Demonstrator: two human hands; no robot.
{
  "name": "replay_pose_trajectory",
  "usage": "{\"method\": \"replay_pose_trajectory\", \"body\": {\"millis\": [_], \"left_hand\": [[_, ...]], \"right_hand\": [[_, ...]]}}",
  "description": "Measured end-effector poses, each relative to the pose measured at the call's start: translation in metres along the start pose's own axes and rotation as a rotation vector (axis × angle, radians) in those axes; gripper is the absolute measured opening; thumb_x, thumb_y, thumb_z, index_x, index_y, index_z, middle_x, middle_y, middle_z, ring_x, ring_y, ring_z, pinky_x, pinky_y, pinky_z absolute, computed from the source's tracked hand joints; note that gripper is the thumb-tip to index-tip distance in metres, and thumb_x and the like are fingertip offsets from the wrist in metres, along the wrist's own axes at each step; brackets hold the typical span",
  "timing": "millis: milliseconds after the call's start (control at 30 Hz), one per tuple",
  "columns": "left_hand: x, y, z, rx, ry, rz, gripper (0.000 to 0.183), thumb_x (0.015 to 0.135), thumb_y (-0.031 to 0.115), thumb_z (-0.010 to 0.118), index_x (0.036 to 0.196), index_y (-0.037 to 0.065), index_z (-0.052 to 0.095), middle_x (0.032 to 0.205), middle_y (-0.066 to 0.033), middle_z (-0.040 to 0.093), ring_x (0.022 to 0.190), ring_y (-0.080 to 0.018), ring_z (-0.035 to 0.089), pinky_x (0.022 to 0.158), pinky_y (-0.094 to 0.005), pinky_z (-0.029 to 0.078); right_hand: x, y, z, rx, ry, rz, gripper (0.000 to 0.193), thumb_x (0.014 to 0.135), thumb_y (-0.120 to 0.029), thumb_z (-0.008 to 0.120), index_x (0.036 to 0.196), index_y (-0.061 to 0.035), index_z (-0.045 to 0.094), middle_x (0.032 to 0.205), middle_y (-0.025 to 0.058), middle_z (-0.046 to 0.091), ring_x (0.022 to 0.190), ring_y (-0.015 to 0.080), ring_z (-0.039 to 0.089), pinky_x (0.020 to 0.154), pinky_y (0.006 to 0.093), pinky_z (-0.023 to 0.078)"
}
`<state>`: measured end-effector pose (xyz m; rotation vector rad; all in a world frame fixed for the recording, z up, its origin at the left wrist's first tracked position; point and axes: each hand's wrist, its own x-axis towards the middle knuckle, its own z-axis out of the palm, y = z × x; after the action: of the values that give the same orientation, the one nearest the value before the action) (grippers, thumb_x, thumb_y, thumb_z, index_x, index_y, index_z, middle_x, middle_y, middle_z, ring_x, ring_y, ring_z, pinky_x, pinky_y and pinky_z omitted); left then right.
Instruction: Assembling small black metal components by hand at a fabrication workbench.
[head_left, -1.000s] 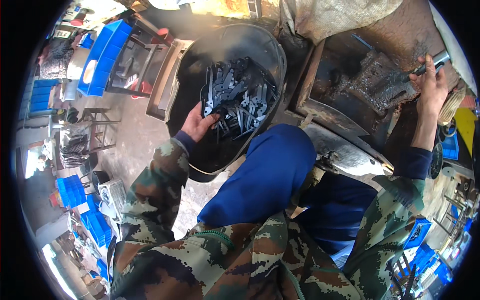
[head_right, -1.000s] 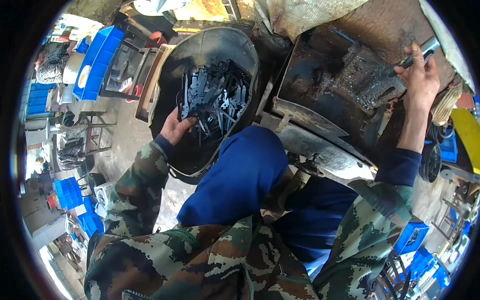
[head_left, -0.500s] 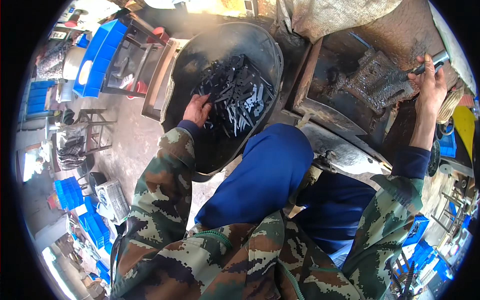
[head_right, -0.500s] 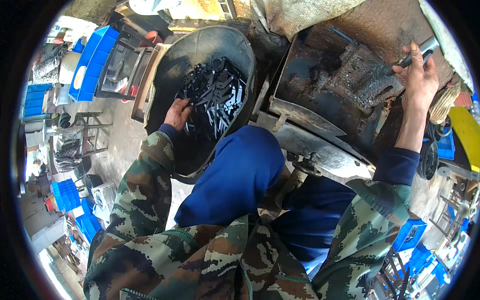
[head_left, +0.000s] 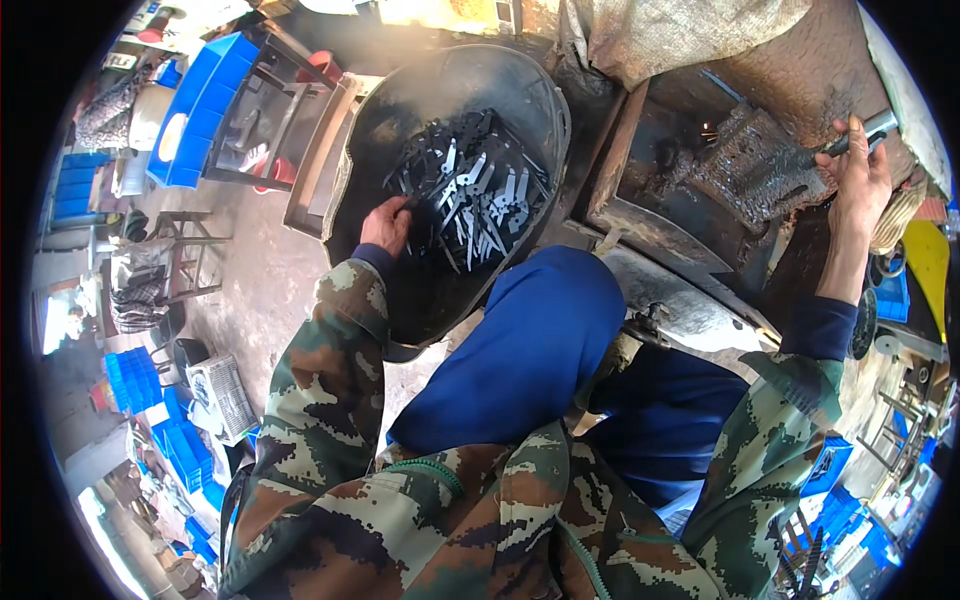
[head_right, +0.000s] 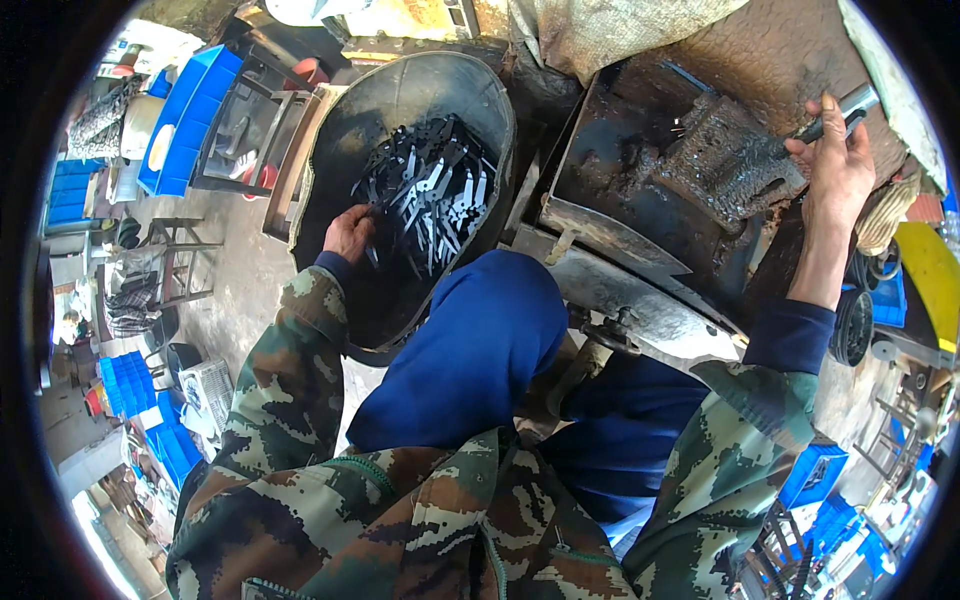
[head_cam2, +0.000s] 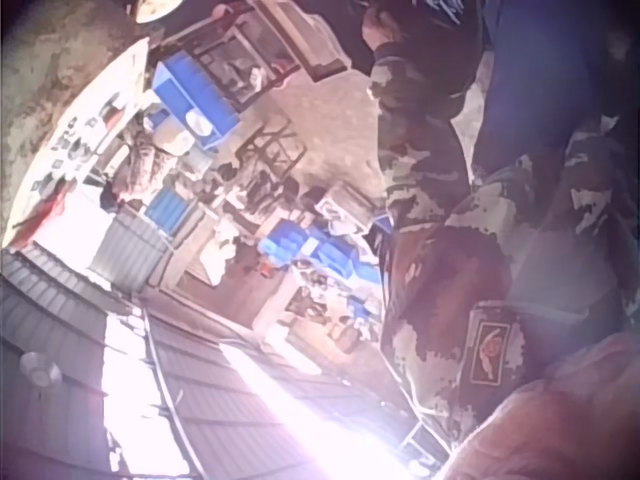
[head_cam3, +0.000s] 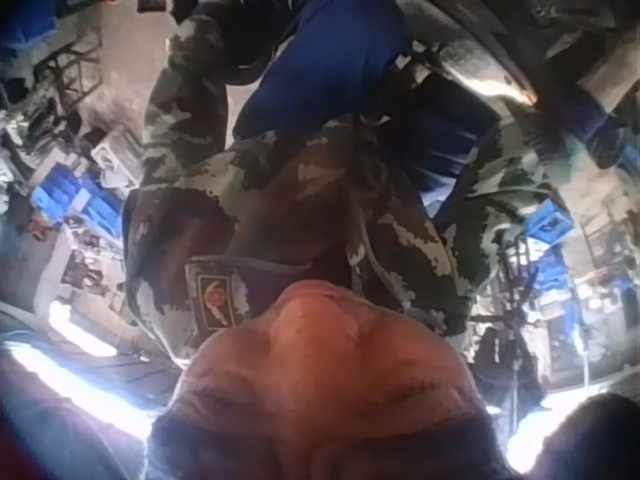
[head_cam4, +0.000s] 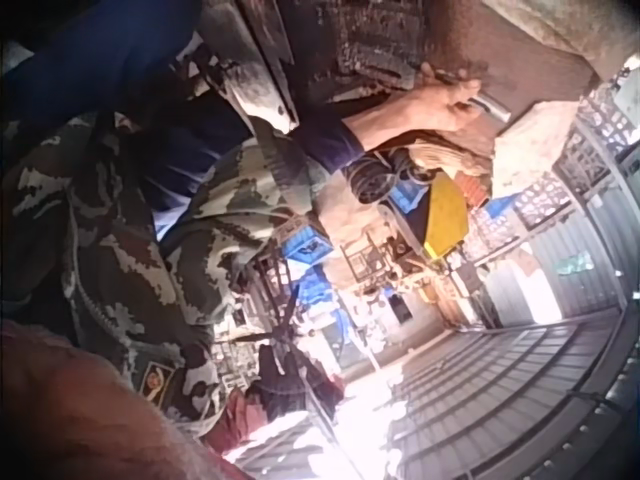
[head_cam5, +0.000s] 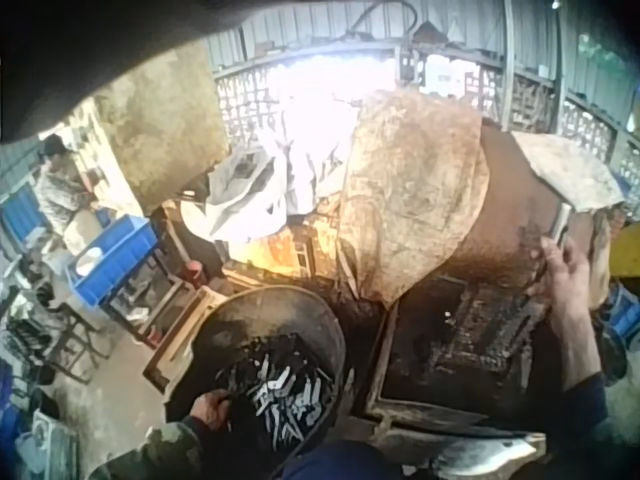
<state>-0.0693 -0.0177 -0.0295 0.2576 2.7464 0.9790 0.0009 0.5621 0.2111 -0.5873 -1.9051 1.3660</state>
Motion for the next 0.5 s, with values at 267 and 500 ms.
{"method": "replay_pose_trajectory", "body": {"millis": [267, 500], "left_hand": [[0.004, 0.013, 0.007, -0.082, 0.036, -0.035, 0.029, 0.088, 0.017, 0.055, 0.113, 0.003, 0.063, 0.095, -0.0201, 0.069, 0.093, -0.0323, 0.067, 0.081, -0.0377, 0.051], [-0.011, 0.020, -0.006, -0.297, -0.004, -0.144, 0.029, 0.093, 0.015, 0.048, 0.116, 0.002, 0.060, 0.072, -0.0123, 0.063, 0.065, -0.0188, 0.062, 0.066, -0.0322, 0.049]], "right_hand": [[0.000, 0.001, -0.002, 0.011, 0.003, 0.012, 0.033, 0.090, -0.029, 0.069, 0.106, -0.0029, 0.055, 0.094, 0.0057, 0.070, 0.049, 0.0086, 0.056, 0.049, 0.0208, 0.049], [0.000, -0.001, 0.000, 0.014, -0.004, -0.008, 0.033, 0.090, -0.028, 0.069, 0.106, -0.0026, 0.055, 0.094, 0.0058, 0.070, 0.048, 0.0087, 0.056, 0.048, 0.0197, 0.048]]}}
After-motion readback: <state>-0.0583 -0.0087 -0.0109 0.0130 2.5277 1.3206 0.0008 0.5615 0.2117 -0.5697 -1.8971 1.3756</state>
